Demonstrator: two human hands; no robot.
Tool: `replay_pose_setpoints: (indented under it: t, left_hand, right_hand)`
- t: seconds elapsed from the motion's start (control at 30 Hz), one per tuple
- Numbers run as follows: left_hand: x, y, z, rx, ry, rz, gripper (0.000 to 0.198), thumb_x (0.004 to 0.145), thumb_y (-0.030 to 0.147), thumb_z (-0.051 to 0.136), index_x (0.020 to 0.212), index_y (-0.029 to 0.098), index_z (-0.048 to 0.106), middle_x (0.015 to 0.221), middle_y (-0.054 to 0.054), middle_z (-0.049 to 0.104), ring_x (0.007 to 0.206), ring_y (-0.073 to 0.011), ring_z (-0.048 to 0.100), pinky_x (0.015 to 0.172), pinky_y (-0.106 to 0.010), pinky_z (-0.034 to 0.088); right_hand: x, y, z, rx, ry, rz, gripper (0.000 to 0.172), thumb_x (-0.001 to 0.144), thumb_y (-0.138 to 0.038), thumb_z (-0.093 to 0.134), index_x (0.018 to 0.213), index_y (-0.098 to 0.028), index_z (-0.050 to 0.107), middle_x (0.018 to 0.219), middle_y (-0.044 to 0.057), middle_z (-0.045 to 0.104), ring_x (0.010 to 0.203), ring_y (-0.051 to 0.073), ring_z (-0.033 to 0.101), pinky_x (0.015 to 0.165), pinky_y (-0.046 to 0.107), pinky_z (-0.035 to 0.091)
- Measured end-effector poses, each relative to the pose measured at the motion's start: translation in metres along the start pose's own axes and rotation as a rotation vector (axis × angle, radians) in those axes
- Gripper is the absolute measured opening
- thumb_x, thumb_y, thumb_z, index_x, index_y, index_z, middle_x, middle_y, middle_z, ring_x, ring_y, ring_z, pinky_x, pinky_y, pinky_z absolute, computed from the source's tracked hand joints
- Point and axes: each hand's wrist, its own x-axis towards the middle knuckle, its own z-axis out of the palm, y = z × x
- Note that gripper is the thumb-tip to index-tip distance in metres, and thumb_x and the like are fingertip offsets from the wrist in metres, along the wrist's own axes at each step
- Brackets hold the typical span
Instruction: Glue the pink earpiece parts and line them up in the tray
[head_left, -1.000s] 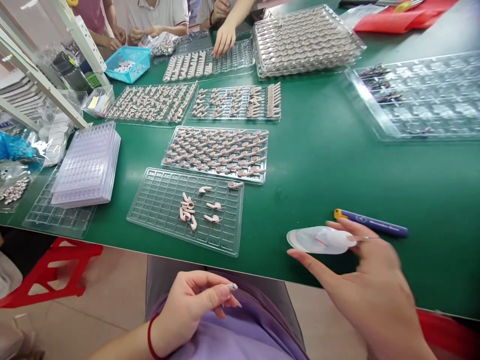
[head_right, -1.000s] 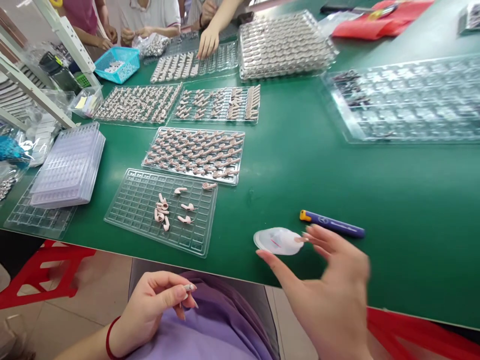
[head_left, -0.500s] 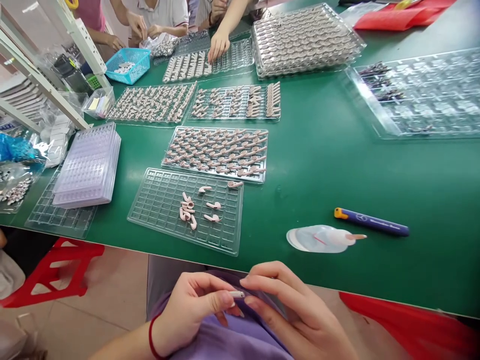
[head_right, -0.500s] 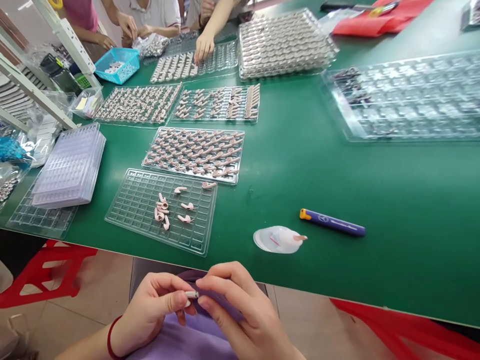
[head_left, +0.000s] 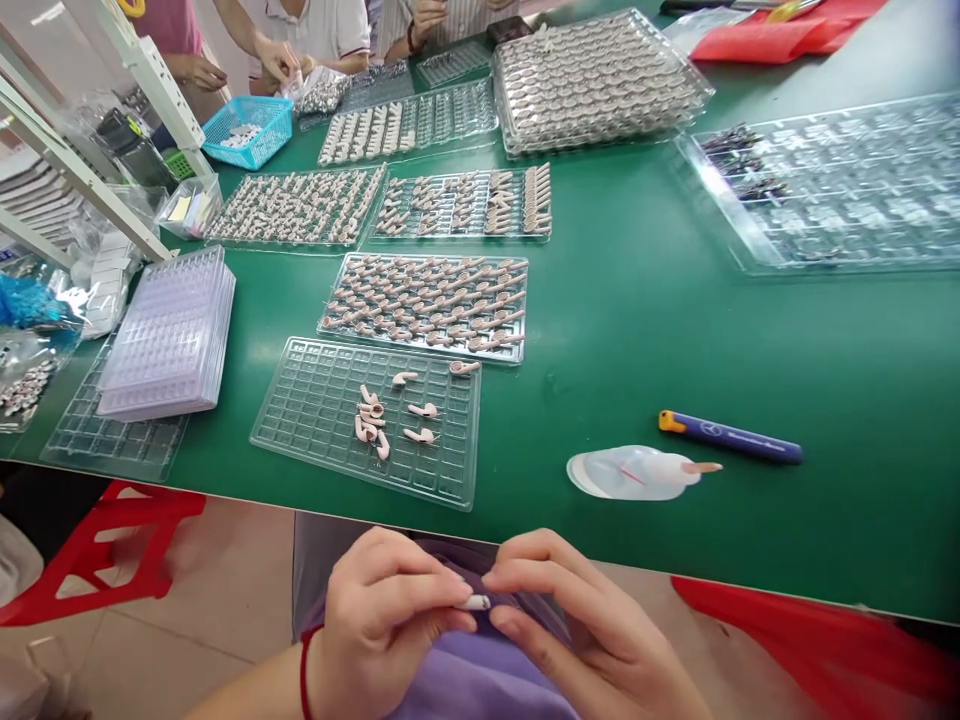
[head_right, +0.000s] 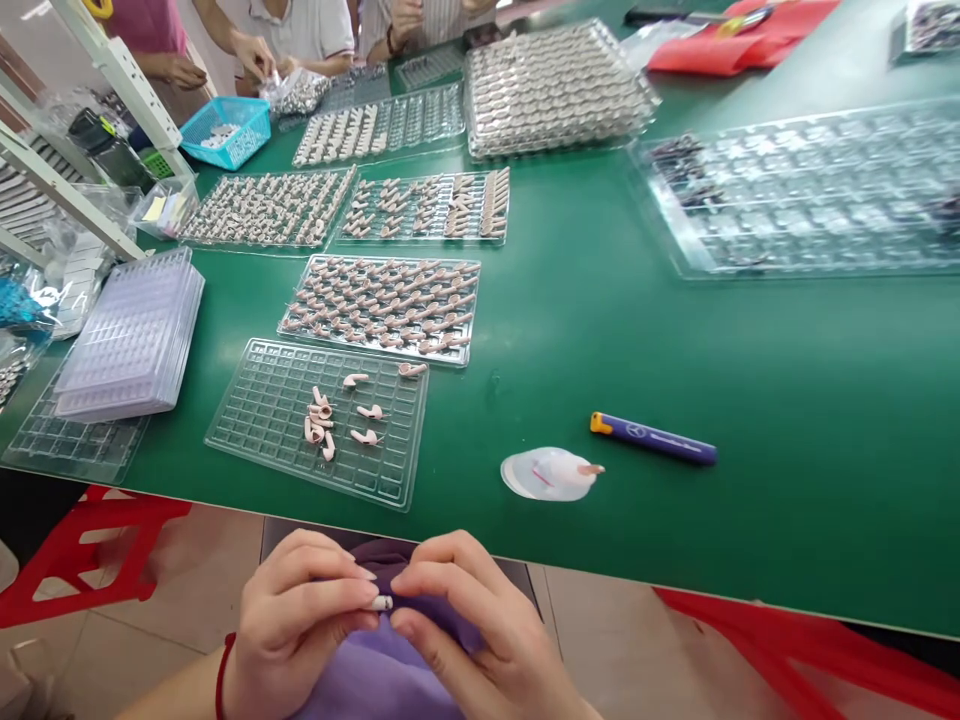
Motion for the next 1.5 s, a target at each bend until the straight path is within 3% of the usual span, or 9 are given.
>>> replay_pose_setpoints:
  t: [0.1,0.23,0.57,0.7,0.9,1.07,1.27,1.37,1.5]
  left_hand:
    - [0.002,-0.001,-0.005,0.184,-0.014,0.184,0.014,0.092,0.017,0.064,0.104,0.018,0.071,0.085,-0.004,0.074,0.08,-0.0156,0.066,0.071,-0.027,0.06]
    - [-0.002,-0.005,-0.009,0.322,-0.071,0.312,0.016,0.093,0.012,0.057,0.101,0.015,0.071,0.089,-0.006,0.075,0.086,-0.0167,0.066,0.077,-0.028,0.061]
    - [0.004,-0.001,-0.016,0.491,-0.089,0.49,0.022,0.096,0.011,0.051,0.095,0.012,0.073,0.086,-0.004,0.076,0.088,-0.0153,0.067,0.084,-0.024,0.058]
    - [0.002,-0.004,-0.014,0.469,-0.039,0.52,0.022,0.095,0.009,0.051,0.096,0.011,0.072,0.086,-0.005,0.076,0.089,-0.0155,0.067,0.085,-0.024,0.058]
    - [0.001,-0.006,-0.007,0.29,-0.01,0.294,0.009,0.092,0.015,0.063,0.099,0.015,0.069,0.087,-0.004,0.075,0.084,-0.0145,0.067,0.078,-0.025,0.059]
    - [-0.001,-0.009,0.0,0.02,-0.031,-0.024,0.011,0.089,0.023,0.069,0.098,0.017,0.07,0.083,-0.004,0.075,0.076,-0.0142,0.067,0.072,-0.026,0.057]
    - [-0.007,-0.011,0.004,-0.119,-0.042,-0.271,0.012,0.087,0.029,0.072,0.095,0.021,0.076,0.079,-0.003,0.076,0.073,-0.0137,0.066,0.069,-0.023,0.054]
    - [-0.006,-0.01,0.004,-0.147,-0.041,-0.34,0.011,0.085,0.03,0.073,0.092,0.021,0.077,0.078,-0.002,0.076,0.071,-0.0131,0.065,0.067,-0.021,0.053]
    - [-0.005,-0.008,0.004,-0.158,-0.039,-0.31,0.01,0.085,0.027,0.073,0.092,0.021,0.077,0.081,-0.003,0.076,0.074,-0.0144,0.066,0.069,-0.023,0.054]
  right_hand:
    - [-0.001,-0.001,0.001,0.033,-0.022,0.002,0.016,0.087,-0.014,0.062,0.098,-0.026,0.064,0.083,0.004,0.063,0.073,0.017,0.065,0.063,0.024,0.058]
    - [0.001,-0.004,0.001,0.056,-0.022,0.001,0.018,0.087,-0.013,0.062,0.098,-0.027,0.065,0.081,0.003,0.063,0.071,0.016,0.065,0.062,0.023,0.057]
    - [0.004,-0.008,0.001,0.082,-0.029,-0.001,0.02,0.087,-0.01,0.06,0.097,-0.026,0.065,0.08,0.004,0.062,0.071,0.016,0.063,0.058,0.024,0.055]
    - [0.005,-0.008,0.0,0.083,-0.039,-0.008,0.021,0.088,-0.01,0.059,0.099,-0.027,0.064,0.08,0.004,0.062,0.072,0.016,0.063,0.059,0.024,0.055]
    - [0.003,-0.004,0.001,0.065,-0.008,-0.017,0.022,0.088,-0.009,0.06,0.101,-0.027,0.064,0.083,0.002,0.062,0.074,0.015,0.063,0.064,0.022,0.056]
    - [0.0,0.001,0.0,0.035,0.029,-0.002,0.024,0.091,-0.009,0.055,0.104,-0.027,0.062,0.085,0.002,0.063,0.075,0.013,0.063,0.063,0.02,0.054]
    - [0.003,0.0,-0.001,0.013,0.042,0.01,0.022,0.093,-0.01,0.05,0.101,-0.028,0.061,0.079,0.0,0.062,0.069,0.011,0.061,0.061,0.017,0.052]
    - [0.004,0.0,0.001,0.006,0.041,0.01,0.022,0.093,-0.01,0.049,0.1,-0.028,0.06,0.078,-0.001,0.061,0.067,0.01,0.06,0.06,0.017,0.051]
    - [0.004,0.002,0.002,0.001,0.015,-0.017,0.02,0.092,-0.012,0.054,0.102,-0.028,0.061,0.082,0.0,0.061,0.071,0.011,0.061,0.062,0.017,0.053]
